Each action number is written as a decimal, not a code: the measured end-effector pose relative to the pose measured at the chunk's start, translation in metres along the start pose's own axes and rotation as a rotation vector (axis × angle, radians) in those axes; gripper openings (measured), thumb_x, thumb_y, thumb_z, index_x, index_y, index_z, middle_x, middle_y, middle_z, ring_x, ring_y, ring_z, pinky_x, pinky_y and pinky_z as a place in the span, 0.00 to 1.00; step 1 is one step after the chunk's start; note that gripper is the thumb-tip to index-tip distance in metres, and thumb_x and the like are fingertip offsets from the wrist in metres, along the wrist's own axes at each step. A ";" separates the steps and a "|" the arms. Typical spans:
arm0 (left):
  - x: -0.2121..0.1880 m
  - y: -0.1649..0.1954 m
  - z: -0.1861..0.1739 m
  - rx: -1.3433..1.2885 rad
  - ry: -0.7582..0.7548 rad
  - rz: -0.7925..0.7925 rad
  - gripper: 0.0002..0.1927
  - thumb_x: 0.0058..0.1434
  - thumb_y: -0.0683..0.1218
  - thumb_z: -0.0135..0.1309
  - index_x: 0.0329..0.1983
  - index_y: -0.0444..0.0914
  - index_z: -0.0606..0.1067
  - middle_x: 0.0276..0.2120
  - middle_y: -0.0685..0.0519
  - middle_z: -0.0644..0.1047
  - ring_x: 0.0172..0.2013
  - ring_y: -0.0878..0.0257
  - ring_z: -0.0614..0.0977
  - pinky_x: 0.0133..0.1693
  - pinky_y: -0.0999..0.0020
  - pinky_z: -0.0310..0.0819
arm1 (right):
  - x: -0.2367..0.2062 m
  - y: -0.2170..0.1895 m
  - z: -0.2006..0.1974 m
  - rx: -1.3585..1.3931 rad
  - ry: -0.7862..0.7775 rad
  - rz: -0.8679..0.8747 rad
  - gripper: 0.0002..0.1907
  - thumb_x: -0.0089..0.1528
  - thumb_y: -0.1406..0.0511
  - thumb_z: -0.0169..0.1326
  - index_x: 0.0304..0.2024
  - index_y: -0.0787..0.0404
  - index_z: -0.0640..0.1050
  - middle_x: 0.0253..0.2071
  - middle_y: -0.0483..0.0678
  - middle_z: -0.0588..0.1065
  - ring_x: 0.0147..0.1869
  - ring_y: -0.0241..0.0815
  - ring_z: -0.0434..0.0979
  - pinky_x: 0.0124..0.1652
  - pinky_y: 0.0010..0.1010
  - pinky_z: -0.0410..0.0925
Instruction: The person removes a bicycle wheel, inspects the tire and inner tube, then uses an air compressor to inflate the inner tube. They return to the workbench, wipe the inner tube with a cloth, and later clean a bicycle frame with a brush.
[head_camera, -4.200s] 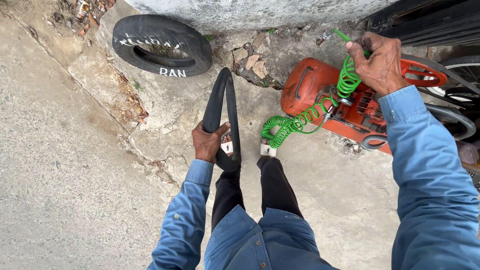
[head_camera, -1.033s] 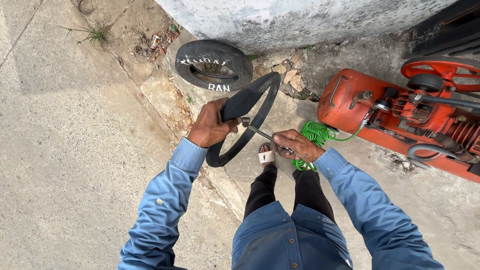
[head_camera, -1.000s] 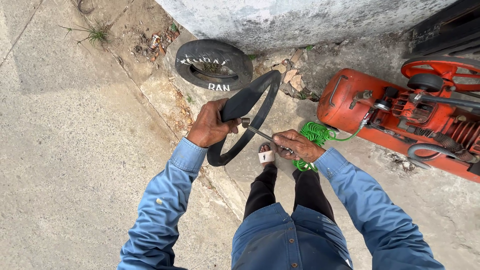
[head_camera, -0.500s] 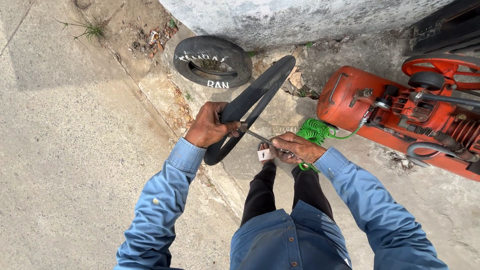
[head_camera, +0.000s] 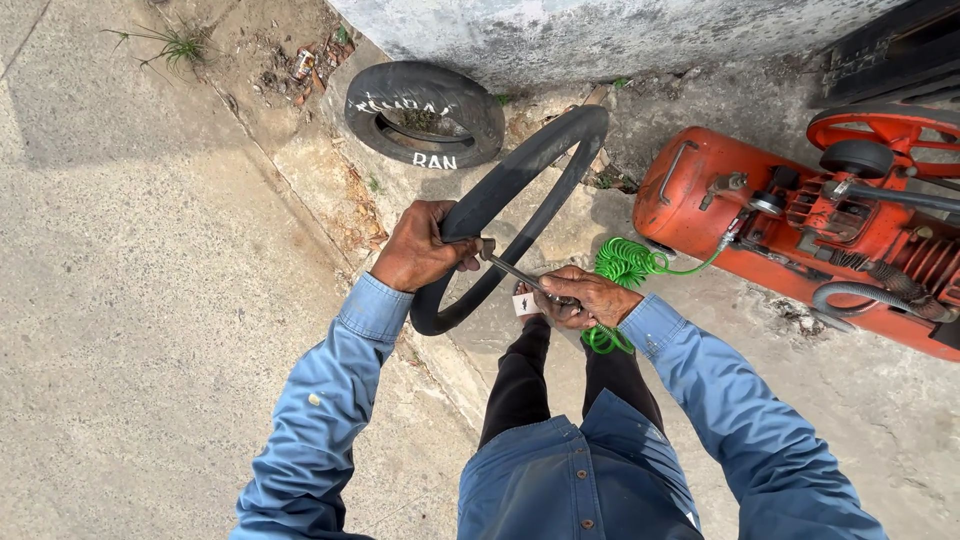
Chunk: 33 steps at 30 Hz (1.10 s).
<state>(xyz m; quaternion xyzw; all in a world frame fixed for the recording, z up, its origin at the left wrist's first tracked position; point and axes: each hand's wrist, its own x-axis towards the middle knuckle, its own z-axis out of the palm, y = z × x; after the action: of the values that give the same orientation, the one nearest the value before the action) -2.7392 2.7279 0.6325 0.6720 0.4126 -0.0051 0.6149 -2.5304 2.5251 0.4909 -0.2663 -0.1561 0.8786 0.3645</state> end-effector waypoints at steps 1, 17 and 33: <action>0.000 0.001 0.001 0.028 0.009 0.004 0.11 0.57 0.37 0.63 0.40 0.25 0.78 0.29 0.41 0.84 0.28 0.59 0.88 0.32 0.66 0.87 | -0.001 0.000 -0.002 -0.015 0.005 0.006 0.22 0.72 0.55 0.46 0.53 0.66 0.77 0.18 0.40 0.60 0.15 0.27 0.53 0.13 0.23 0.47; 0.021 0.012 -0.019 -0.259 0.081 0.045 0.12 0.57 0.37 0.64 0.41 0.26 0.76 0.28 0.45 0.79 0.22 0.64 0.82 0.24 0.68 0.79 | -0.003 0.008 -0.021 -0.521 0.300 -0.272 0.16 0.68 0.60 0.58 0.51 0.65 0.79 0.35 0.44 0.76 0.34 0.29 0.71 0.33 0.24 0.66; 0.033 -0.043 -0.107 -1.080 0.216 -0.059 0.12 0.62 0.38 0.60 0.43 0.26 0.72 0.35 0.33 0.77 0.21 0.61 0.76 0.26 0.63 0.75 | 0.008 0.051 0.011 -1.164 0.418 -0.281 0.44 0.47 0.49 0.75 0.60 0.62 0.76 0.54 0.54 0.78 0.57 0.48 0.79 0.56 0.37 0.72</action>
<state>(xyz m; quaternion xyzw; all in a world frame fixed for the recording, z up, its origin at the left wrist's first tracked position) -2.7948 2.8303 0.6065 0.2458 0.4361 0.2590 0.8260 -2.5696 2.4951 0.4734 -0.5637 -0.5671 0.5231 0.2949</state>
